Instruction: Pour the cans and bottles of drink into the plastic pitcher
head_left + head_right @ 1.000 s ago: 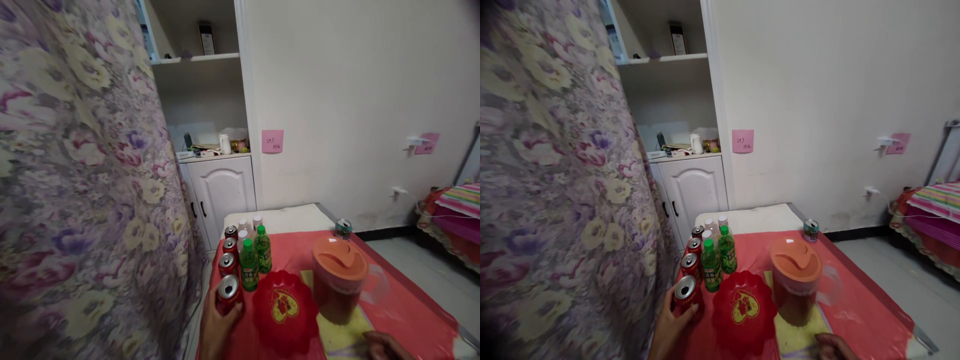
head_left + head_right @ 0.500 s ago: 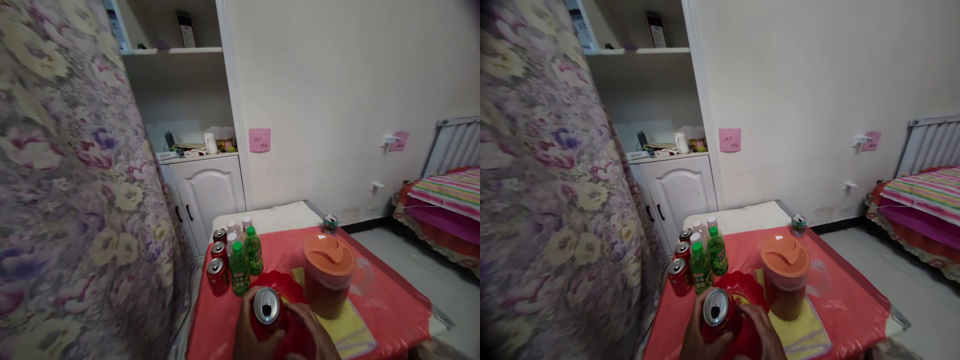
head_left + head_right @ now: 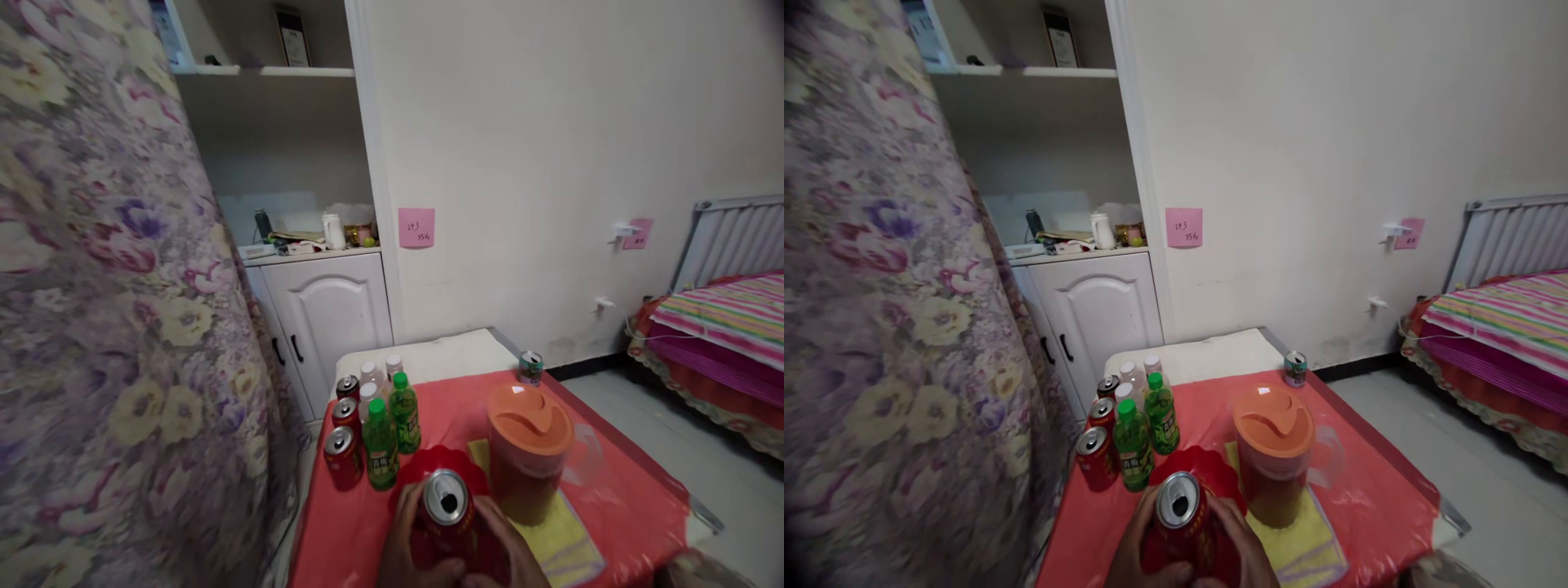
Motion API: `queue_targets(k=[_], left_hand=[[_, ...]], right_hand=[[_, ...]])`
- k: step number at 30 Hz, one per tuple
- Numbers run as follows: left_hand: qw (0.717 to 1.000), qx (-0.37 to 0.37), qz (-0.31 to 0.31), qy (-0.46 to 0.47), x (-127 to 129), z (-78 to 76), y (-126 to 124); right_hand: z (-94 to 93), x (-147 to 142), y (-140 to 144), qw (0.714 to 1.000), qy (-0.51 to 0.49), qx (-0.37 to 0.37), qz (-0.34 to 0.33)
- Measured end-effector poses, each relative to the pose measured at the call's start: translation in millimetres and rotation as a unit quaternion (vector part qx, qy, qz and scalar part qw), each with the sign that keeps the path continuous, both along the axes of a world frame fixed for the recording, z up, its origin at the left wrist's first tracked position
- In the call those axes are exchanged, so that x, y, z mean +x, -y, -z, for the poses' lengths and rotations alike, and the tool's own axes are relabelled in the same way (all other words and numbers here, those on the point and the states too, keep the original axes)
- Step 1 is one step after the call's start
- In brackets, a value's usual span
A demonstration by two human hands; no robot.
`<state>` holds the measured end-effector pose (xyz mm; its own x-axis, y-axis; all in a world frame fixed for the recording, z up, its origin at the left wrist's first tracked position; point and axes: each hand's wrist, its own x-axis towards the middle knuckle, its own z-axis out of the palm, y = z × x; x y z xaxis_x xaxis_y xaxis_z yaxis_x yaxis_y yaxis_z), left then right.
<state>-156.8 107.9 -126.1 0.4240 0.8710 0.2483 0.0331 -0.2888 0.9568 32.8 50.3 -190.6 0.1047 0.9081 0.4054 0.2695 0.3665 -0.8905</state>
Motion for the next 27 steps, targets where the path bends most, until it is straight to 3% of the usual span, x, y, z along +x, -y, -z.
queue_targets(k=[4,7,12,16,20,27], left_hand=[[0.991,-0.083,0.094,0.052,-3,-20.2,8],[0.975,-0.157,0.135,0.087,-2,-23.4,14],[0.963,-0.174,0.149,0.139,3,-20.5,15],[0.968,-0.171,0.127,0.132,6,-13.1,9],[0.976,-0.168,0.081,0.109,7,-4.8,5],[0.969,-0.185,0.105,0.124,9,-5.8,3]], right_hand=[[-13.2,11,7,0.995,-0.035,-0.059,-0.067],[-21.2,13,11,0.990,-0.067,-0.090,-0.089],[-33.4,2,12,0.960,-0.210,-0.100,-0.154],[-26.6,-5,7,0.934,-0.295,-0.074,-0.187],[-12.3,-3,2,0.946,-0.271,-0.079,-0.158],[-10.3,-2,-3,0.965,-0.210,-0.057,-0.149]])
